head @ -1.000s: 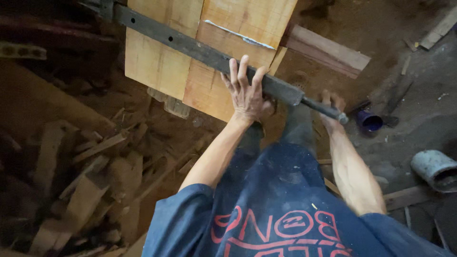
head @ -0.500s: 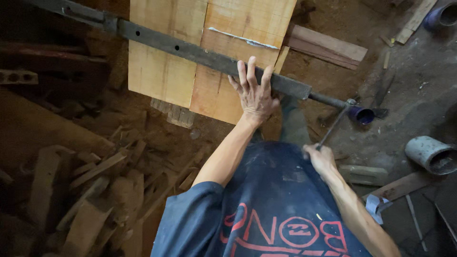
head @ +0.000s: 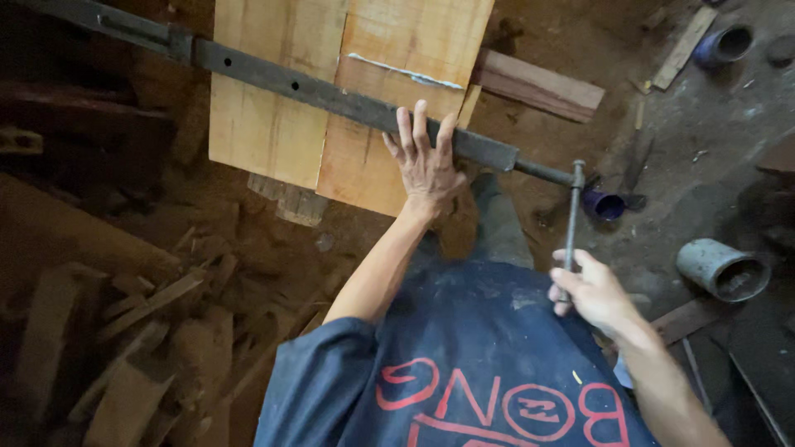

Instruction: The person joins two wooden planks with glue, hammers them together, and then secures them using a metal bar clamp. They tighten the clamp with a wrench and hammer to ensure the planks are held firmly.

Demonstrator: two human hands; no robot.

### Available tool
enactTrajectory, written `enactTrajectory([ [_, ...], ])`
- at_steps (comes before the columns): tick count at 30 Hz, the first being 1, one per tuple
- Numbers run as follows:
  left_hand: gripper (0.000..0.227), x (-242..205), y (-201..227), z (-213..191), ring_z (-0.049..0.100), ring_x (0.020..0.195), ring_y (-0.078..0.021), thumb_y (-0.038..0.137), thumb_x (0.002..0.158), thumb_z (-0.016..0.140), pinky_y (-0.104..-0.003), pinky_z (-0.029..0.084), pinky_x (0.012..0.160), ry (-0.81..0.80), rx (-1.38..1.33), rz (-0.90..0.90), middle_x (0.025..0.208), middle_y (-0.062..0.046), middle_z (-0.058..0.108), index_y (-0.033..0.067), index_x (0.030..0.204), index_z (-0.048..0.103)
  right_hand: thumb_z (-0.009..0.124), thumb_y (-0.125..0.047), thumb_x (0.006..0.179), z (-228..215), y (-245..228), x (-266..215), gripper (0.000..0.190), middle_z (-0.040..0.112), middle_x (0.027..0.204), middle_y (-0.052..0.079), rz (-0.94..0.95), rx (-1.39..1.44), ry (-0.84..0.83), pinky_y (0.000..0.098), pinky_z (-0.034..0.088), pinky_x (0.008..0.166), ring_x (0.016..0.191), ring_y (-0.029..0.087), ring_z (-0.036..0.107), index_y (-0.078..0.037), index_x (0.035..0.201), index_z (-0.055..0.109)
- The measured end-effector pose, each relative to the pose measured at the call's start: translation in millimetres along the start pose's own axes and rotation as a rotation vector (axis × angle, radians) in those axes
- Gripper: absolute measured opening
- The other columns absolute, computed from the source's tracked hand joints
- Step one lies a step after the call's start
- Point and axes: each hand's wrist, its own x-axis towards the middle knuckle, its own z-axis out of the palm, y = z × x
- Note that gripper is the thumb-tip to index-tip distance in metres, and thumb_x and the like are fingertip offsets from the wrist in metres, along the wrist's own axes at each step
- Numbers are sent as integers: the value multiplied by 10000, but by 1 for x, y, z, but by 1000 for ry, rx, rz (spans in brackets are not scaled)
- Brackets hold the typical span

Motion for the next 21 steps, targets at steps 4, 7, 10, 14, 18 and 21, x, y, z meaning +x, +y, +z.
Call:
enactTrajectory([
  [4,949,-8,-4,-9,156,1565,-433,425,713,851,-696,97,1251,-42,-97,-42,1668,-181,225,227,1535,421,652,-109,918,16,16,28,347,692,778,171,-132,46,11,347,580,568,637,243,696,69,1188,524],
  [7,848,-35,-11,-20,217,1572,-411,416,839,822,-645,141,1279,48,-106,-67,1670,-193,260,170,1544,420,641,-182,982,21,21,36,368,712,816,172,-81,-104,147,353,579,603,674,257,714,96,1211,563],
  [10,755,-71,-20,-33,312,1516,-405,400,876,807,-587,227,1254,165,-89,-185,1605,-200,352,107,1481,464,651,-212,952,13,13,38,407,712,851,171,-27,-184,127,380,539,585,691,267,715,31,1266,564],
  [14,631,-119,-34,-50,433,1414,-378,353,868,803,-521,339,1190,220,-66,-429,1474,-174,498,76,1376,551,654,-292,951,-1,3,43,489,700,909,156,40,-142,119,365,552,610,734,246,708,-20,1335,521],
  [18,549,-133,-32,-57,501,1318,-348,326,840,807,-495,380,1116,238,-51,-467,1363,-153,573,74,1282,600,661,-289,936,-12,-7,55,539,692,934,156,-4,-137,110,361,563,624,760,236,713,-20,1374,497],
  [21,488,-125,-24,-55,546,1231,-312,315,822,808,-470,392,1045,257,-14,-405,1274,-127,610,83,1208,620,663,-277,959,-11,-8,62,532,708,963,157,-71,-218,132,339,529,646,784,230,716,2,1387,517],
])
